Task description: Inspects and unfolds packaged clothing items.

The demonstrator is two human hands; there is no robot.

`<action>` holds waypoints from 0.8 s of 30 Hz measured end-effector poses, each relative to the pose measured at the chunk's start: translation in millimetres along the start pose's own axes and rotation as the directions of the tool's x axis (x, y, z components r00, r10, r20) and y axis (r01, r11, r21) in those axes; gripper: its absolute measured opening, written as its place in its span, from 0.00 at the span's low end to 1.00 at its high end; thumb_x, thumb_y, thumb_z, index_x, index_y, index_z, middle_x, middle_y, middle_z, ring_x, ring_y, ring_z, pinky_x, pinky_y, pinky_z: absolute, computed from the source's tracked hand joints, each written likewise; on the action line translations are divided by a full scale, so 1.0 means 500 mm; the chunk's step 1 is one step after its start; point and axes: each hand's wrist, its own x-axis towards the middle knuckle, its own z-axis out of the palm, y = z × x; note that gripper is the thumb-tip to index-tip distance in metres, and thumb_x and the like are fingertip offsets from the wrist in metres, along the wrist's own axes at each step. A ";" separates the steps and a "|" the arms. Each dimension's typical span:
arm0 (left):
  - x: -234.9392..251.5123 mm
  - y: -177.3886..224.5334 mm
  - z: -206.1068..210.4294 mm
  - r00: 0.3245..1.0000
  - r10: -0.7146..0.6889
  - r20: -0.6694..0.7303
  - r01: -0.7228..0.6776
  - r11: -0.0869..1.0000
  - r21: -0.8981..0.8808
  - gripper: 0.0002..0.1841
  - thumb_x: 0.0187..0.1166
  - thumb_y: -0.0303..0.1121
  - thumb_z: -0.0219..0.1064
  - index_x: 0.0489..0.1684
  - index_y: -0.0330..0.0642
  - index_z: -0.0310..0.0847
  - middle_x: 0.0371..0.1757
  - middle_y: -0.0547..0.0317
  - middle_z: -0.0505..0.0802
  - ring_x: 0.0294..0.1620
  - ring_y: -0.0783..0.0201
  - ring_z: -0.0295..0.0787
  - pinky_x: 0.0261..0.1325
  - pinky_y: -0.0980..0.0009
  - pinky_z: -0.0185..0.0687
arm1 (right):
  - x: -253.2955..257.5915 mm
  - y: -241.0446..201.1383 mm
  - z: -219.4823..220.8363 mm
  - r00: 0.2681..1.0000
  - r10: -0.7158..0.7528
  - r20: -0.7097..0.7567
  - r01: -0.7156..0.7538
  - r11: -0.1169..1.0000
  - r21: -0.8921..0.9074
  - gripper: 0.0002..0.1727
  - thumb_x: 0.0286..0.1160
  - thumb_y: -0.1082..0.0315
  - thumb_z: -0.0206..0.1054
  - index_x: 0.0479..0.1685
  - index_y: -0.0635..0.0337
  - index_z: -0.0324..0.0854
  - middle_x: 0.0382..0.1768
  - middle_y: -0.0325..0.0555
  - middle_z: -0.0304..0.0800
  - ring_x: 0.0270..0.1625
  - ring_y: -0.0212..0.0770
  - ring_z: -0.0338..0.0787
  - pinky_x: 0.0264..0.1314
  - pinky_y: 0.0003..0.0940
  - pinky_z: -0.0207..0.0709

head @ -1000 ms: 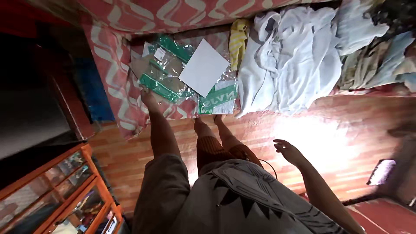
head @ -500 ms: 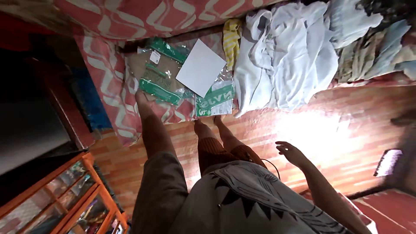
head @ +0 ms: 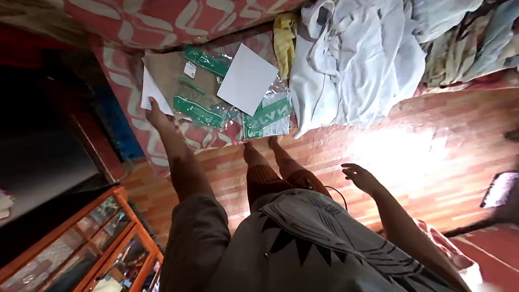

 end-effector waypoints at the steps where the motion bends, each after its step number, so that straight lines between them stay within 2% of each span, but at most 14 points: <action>1: 0.003 0.016 -0.011 0.999 0.030 -0.016 -0.029 0.999 0.037 0.28 0.92 0.45 0.58 0.83 0.37 0.64 0.70 0.45 0.86 0.64 0.60 0.89 0.66 0.60 0.88 | 0.004 0.002 -0.001 1.000 -0.006 0.004 0.006 1.000 0.007 0.25 0.94 0.63 0.52 0.82 0.67 0.68 0.73 0.72 0.77 0.66 0.64 0.85 0.71 0.57 0.75; 5: -0.023 0.101 -0.055 0.964 0.248 -0.094 -0.222 0.948 0.229 0.25 0.90 0.45 0.60 0.72 0.32 0.76 0.61 0.47 0.91 0.58 0.65 0.91 0.65 0.65 0.88 | 0.014 -0.005 -0.011 1.000 -0.019 0.006 0.019 0.999 0.029 0.24 0.94 0.64 0.52 0.81 0.67 0.68 0.74 0.73 0.77 0.68 0.66 0.84 0.72 0.59 0.74; 8: -0.081 0.180 -0.081 0.903 0.410 -0.130 -0.354 0.880 0.316 0.22 0.91 0.41 0.59 0.69 0.30 0.79 0.58 0.50 0.92 0.57 0.70 0.90 0.65 0.71 0.85 | 0.023 -0.005 -0.020 0.999 -0.046 -0.001 0.046 0.998 0.044 0.24 0.94 0.63 0.52 0.81 0.67 0.69 0.73 0.73 0.78 0.68 0.68 0.84 0.72 0.61 0.73; 10: -0.114 0.210 -0.096 0.835 0.518 -0.187 -0.462 0.843 0.276 0.20 0.91 0.37 0.60 0.66 0.25 0.79 0.55 0.49 0.93 0.55 0.69 0.92 0.64 0.72 0.86 | 0.030 -0.006 -0.026 0.998 -0.063 -0.004 0.064 0.996 0.066 0.24 0.94 0.63 0.53 0.81 0.67 0.69 0.72 0.73 0.79 0.67 0.67 0.85 0.71 0.61 0.74; 12: -0.154 0.229 -0.099 0.776 0.563 -0.285 -0.527 0.826 0.199 0.20 0.92 0.34 0.57 0.66 0.20 0.75 0.54 0.46 0.91 0.54 0.67 0.91 0.63 0.71 0.86 | 0.046 -0.016 -0.025 0.998 -0.061 0.004 0.060 0.991 0.116 0.23 0.94 0.62 0.52 0.80 0.66 0.69 0.70 0.71 0.80 0.65 0.65 0.85 0.69 0.61 0.75; 14: -0.178 0.213 -0.100 0.757 0.526 -0.388 -0.517 0.845 0.138 0.24 0.94 0.36 0.54 0.73 0.18 0.67 0.61 0.41 0.88 0.60 0.65 0.89 0.68 0.70 0.83 | 0.075 -0.046 -0.016 0.998 -0.050 0.039 0.043 0.985 0.168 0.23 0.95 0.62 0.50 0.80 0.66 0.69 0.70 0.69 0.80 0.65 0.63 0.85 0.68 0.60 0.74; 17: -0.201 0.152 -0.075 0.836 0.326 -0.441 -0.408 0.907 -0.104 0.27 0.97 0.43 0.44 0.83 0.28 0.56 0.70 0.41 0.82 0.66 0.58 0.86 0.70 0.59 0.84 | 0.184 -0.110 0.030 0.992 -0.070 0.109 0.048 0.980 0.193 0.24 0.95 0.62 0.50 0.80 0.67 0.69 0.71 0.70 0.80 0.66 0.64 0.84 0.68 0.59 0.75; 19: -0.204 0.080 -0.048 0.905 0.182 -0.384 -0.298 0.916 -0.268 0.28 0.98 0.48 0.39 0.86 0.35 0.54 0.74 0.42 0.80 0.72 0.54 0.83 0.73 0.51 0.82 | 0.291 -0.149 0.086 0.986 -0.113 0.125 0.090 0.979 0.182 0.26 0.93 0.62 0.52 0.82 0.69 0.65 0.72 0.71 0.78 0.69 0.65 0.83 0.71 0.60 0.74; 21: -0.196 -0.004 -0.015 0.949 0.061 -0.309 -0.173 0.920 -0.351 0.30 0.97 0.51 0.35 0.87 0.38 0.55 0.78 0.44 0.78 0.76 0.53 0.79 0.76 0.49 0.79 | 0.392 -0.192 0.150 0.984 -0.152 0.093 0.130 0.969 0.212 0.32 0.89 0.62 0.58 0.86 0.71 0.59 0.75 0.72 0.76 0.75 0.66 0.79 0.77 0.60 0.71; 22: -0.190 -0.042 0.003 0.964 0.022 -0.265 -0.122 0.922 -0.369 0.30 0.97 0.50 0.33 0.87 0.38 0.55 0.79 0.44 0.77 0.77 0.53 0.78 0.77 0.49 0.78 | 0.430 -0.213 0.181 0.988 -0.146 0.057 0.128 0.961 0.244 0.34 0.85 0.62 0.64 0.85 0.73 0.59 0.74 0.74 0.76 0.76 0.67 0.78 0.79 0.61 0.70; 24: -0.174 -0.105 0.034 0.989 -0.060 -0.134 -0.005 0.899 -0.438 0.31 0.97 0.52 0.27 0.90 0.42 0.49 0.82 0.47 0.73 0.80 0.55 0.73 0.79 0.51 0.75 | 0.484 -0.253 0.235 0.998 -0.054 -0.034 0.062 0.948 0.313 0.38 0.73 0.57 0.76 0.76 0.75 0.70 0.68 0.75 0.80 0.72 0.69 0.80 0.76 0.66 0.71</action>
